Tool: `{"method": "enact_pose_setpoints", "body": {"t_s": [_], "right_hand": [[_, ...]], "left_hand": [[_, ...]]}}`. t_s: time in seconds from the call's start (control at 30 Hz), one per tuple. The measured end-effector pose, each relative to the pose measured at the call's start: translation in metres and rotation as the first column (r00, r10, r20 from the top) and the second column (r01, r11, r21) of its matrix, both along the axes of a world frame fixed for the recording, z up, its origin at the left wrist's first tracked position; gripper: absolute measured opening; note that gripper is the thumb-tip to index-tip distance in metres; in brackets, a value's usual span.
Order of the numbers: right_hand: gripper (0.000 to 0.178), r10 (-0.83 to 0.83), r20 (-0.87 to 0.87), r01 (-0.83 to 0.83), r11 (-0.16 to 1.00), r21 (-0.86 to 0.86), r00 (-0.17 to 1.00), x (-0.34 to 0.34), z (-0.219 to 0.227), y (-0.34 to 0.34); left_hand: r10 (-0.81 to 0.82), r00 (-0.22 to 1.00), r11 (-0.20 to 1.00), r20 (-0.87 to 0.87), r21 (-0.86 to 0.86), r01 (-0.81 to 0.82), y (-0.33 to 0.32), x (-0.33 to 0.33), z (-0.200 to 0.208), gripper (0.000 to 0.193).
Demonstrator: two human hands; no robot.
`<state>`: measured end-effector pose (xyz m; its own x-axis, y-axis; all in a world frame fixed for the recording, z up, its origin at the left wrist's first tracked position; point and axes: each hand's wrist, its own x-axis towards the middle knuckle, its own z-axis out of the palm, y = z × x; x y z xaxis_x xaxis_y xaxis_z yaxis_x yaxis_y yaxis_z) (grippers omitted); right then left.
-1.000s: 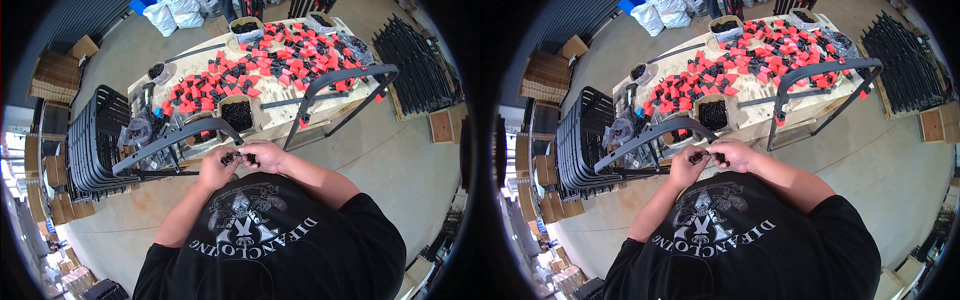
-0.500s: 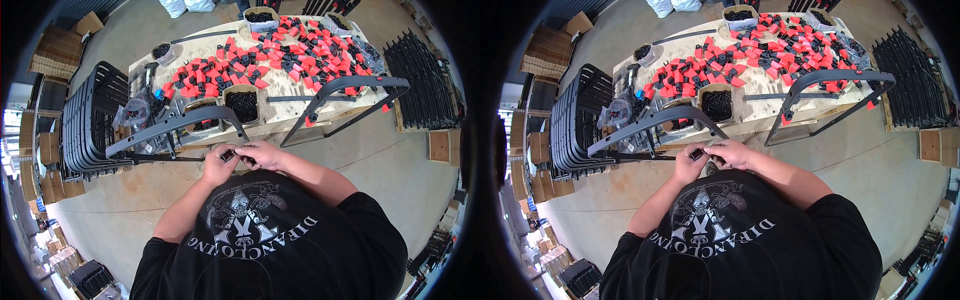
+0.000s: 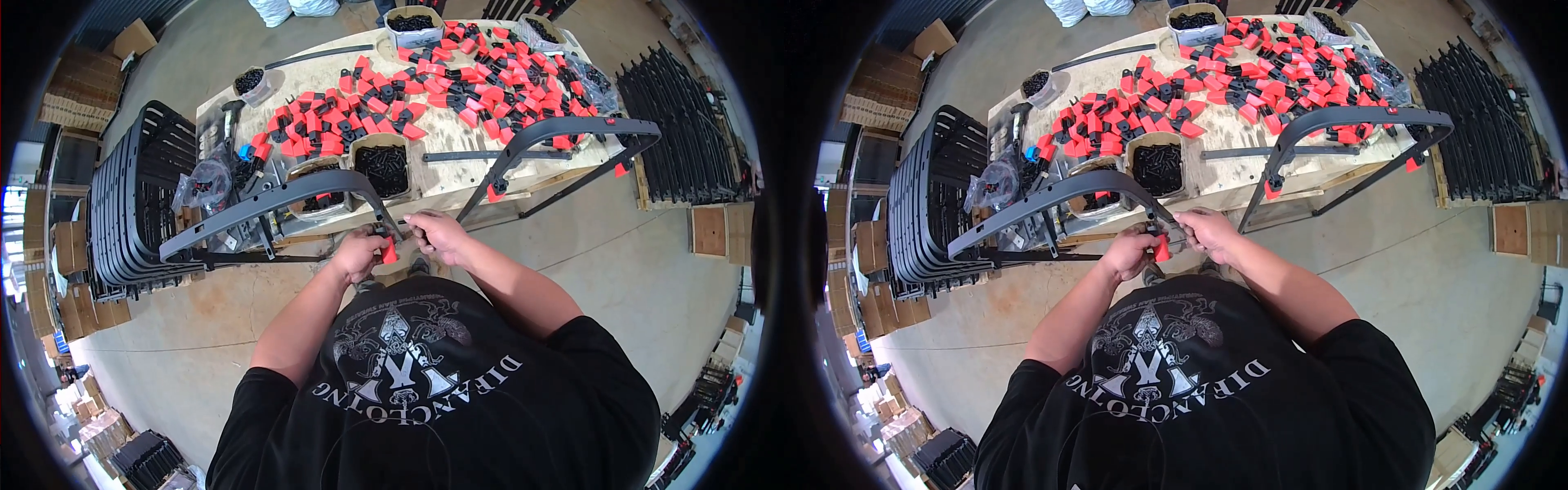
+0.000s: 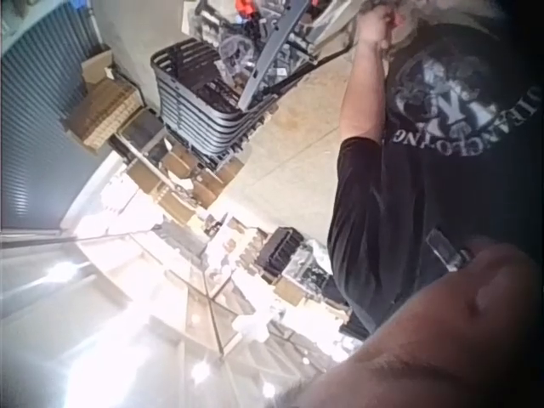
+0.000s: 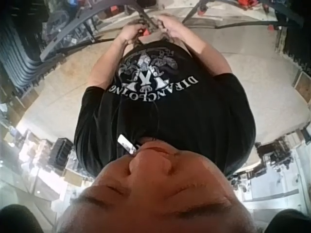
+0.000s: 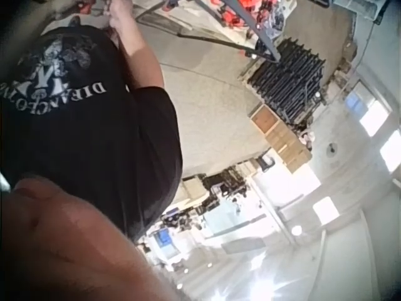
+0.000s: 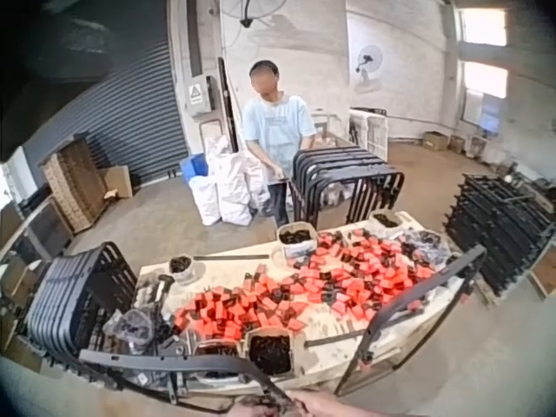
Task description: Assembling metal frame components by attaching plastic connectors and red protective caps at a factory workbench.
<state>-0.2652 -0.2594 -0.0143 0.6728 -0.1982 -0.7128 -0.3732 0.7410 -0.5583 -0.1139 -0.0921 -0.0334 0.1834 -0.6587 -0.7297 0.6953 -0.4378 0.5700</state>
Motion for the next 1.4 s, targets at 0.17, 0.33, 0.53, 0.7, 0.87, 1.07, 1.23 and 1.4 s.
{"method": "enact_pose_setpoints", "body": {"t_s": [0.17, 0.33, 0.53, 0.7, 0.87, 1.07, 1.23, 1.4], "right_hand": [[0.024, 0.013, -0.033, -0.014, 0.999, -0.03, 0.999, 0.009, 0.007, -0.002], [0.023, 0.035, 0.001, -0.035, 0.999, -0.026, 0.999, 0.015, 0.003, -0.002], [0.023, 0.062, -0.038, -0.063, 0.998, -0.02, 0.997, 0.012, -0.008, -0.004], [0.024, 0.115, -0.035, -0.114, 0.993, 0.025, 0.993, 0.005, -0.015, -0.004], [0.024, 0.125, -0.085, -0.125, 0.992, 0.013, 0.989, -0.005, -0.018, -0.003], [0.025, 0.09, -0.155, -0.088, 0.996, 0.021, 0.984, -0.003, -0.014, -0.001], [0.024, 0.097, -0.201, -0.106, 0.994, -0.036, 0.975, 0.006, -0.003, 0.002], [0.024, 0.106, -0.111, -0.115, 0.99, -0.083, 0.988, 0.012, 0.0, -0.001]], "left_hand": [[0.025, 0.997, 0.998, 0.069, -0.063, -0.021, -0.006, -0.002, 0.002, 0.031], [-0.049, 0.995, 0.997, 0.092, -0.056, 0.054, -0.007, 0.006, 0.003, 0.035], [-0.186, 0.981, 0.982, 0.046, -0.024, 0.187, 0.005, -0.009, -0.003, 0.037], [0.002, 0.986, 1.0, 0.168, 0.009, -0.003, -0.004, -0.008, 0.009, 0.055], [-0.044, 0.921, 0.999, 0.388, 0.014, 0.042, -0.002, -0.014, 0.014, 0.066], [-0.268, 0.659, 0.955, 0.703, 0.105, 0.276, 0.009, -0.027, 0.02, 0.067], [-0.309, 0.815, 0.951, 0.49, 0.158, 0.265, -0.001, -0.024, 0.021, 0.036], [-0.173, 0.94, 0.982, 0.293, 0.122, 0.143, -0.006, -0.01, -0.001, 0.024]]}}
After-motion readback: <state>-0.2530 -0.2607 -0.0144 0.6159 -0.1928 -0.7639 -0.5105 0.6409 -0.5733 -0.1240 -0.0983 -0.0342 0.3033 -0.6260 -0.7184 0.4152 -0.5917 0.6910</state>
